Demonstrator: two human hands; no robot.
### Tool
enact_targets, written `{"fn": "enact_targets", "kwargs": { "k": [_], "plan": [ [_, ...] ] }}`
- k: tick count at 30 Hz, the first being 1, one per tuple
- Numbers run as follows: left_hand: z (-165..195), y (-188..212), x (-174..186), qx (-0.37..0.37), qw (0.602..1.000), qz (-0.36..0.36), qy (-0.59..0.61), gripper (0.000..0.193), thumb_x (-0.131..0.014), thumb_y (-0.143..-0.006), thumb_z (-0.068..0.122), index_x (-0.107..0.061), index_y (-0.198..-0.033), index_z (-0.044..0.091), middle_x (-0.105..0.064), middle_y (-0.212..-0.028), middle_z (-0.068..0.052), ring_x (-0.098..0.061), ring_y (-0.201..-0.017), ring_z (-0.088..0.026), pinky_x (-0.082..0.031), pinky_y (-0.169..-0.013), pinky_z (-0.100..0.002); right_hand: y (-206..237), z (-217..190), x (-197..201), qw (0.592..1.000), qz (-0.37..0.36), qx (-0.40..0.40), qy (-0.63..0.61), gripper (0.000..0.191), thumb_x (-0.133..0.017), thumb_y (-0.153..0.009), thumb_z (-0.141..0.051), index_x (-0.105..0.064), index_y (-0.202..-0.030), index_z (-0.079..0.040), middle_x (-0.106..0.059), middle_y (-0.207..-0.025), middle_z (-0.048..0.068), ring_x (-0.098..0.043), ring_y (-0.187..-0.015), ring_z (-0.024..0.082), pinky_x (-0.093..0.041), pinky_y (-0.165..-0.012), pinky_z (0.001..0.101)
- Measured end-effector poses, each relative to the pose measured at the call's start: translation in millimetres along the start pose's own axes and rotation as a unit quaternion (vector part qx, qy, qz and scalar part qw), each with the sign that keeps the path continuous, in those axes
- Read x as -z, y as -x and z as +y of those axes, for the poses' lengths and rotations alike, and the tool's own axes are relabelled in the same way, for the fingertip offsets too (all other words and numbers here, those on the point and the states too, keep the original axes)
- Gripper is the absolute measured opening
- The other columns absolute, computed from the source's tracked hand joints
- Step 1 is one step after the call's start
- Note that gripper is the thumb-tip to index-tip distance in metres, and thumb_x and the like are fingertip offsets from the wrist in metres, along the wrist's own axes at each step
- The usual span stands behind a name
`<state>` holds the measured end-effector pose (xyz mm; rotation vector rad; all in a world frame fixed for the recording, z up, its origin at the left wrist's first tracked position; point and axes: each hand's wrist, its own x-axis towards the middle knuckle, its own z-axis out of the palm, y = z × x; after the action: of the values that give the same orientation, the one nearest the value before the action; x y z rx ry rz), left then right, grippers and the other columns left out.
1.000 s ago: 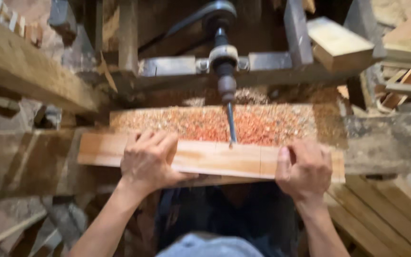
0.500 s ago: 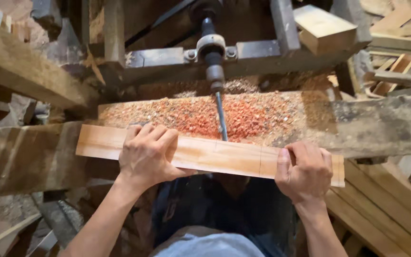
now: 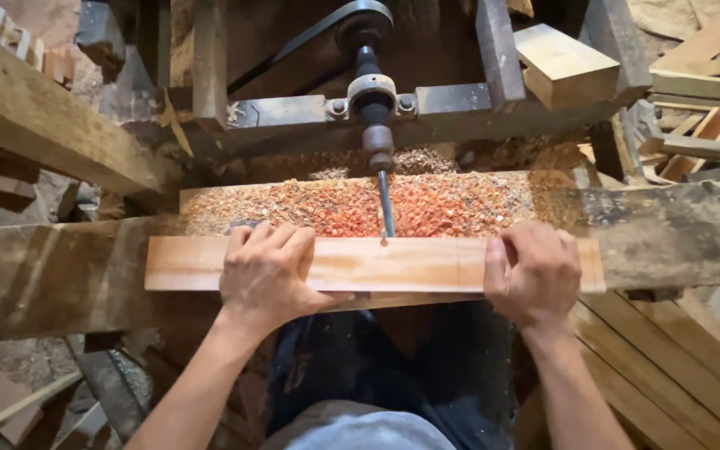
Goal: The person uses a drill press to drill multiple holes into a rectangular wooden plank. They hold the plank with both hands, align it under the drill bit, and repeatedly advance the drill to create holes along the plank's length.
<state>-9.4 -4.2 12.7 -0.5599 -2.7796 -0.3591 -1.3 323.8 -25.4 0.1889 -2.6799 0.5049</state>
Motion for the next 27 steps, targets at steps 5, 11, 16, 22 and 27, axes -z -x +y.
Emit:
{"fn": "enact_targets", "kwargs": {
  "k": [5, 11, 16, 22, 27],
  "plan": [
    [5, 2, 3, -0.007, 1.0, -0.007, 0.016, 0.083, -0.076, -0.053, 0.085, -0.071, -0.086, 0.009, -0.063, -0.069, -0.005, -0.059, -0.069, -0.025, -0.042, -0.075, -0.043, 1, 3, 3, 1.0, -0.018, -0.009, -0.007, 0.019, -0.06, -0.091, -0.023, -0.071, -0.087, -0.007, -0.069, -0.086, 0.01, -0.066, -0.083, 0.027, -0.046, -0.091, 0.0414],
    [13, 7, 2, 0.002, 0.999, 0.03, 0.021, 0.075, -0.078, -0.057, 0.079, -0.068, -0.086, 0.01, -0.065, -0.078, -0.005, -0.061, -0.076, -0.026, -0.042, -0.079, -0.041, 10, 11, 3, 1.0, -0.017, 0.005, -0.007, 0.019, -0.061, -0.092, -0.023, -0.07, -0.089, -0.008, -0.07, -0.09, 0.01, -0.066, -0.088, 0.028, -0.047, -0.094, 0.041],
    [14, 7, 2, 0.017, 0.999, 0.015, 0.024, 0.075, -0.078, -0.057, 0.082, -0.067, -0.08, 0.011, -0.064, -0.074, -0.005, -0.062, -0.074, -0.026, -0.042, -0.077, -0.042, 1, 9, 3, 1.0, -0.004, 0.011, -0.014, 0.02, -0.061, -0.092, -0.024, -0.07, -0.088, -0.007, -0.069, -0.088, 0.011, -0.065, -0.087, 0.03, -0.046, -0.092, 0.0418],
    [15, 11, 2, 0.029, 0.999, 0.045, 0.004, 0.081, -0.075, -0.053, 0.088, -0.065, -0.076, 0.01, -0.065, -0.077, -0.006, -0.063, -0.077, -0.027, -0.042, -0.08, -0.044, -17, 14, -8, 0.999, -0.037, 0.029, -0.021, 0.023, -0.057, -0.095, -0.026, -0.068, -0.088, -0.006, -0.069, -0.085, 0.012, -0.063, -0.079, 0.028, -0.046, -0.089, 0.041],
    [19, 24, 8, 0.009, 0.998, 0.052, -0.026, 0.082, -0.075, -0.054, 0.086, -0.067, -0.083, 0.01, -0.065, -0.08, -0.007, -0.062, -0.08, -0.028, -0.042, -0.08, -0.043, 4, 13, 1, 0.999, -0.038, 0.024, -0.012, 0.022, -0.058, -0.095, -0.026, -0.068, -0.087, -0.008, -0.068, -0.084, 0.011, -0.063, -0.077, 0.025, -0.045, -0.089, 0.0395]
  ]
}}
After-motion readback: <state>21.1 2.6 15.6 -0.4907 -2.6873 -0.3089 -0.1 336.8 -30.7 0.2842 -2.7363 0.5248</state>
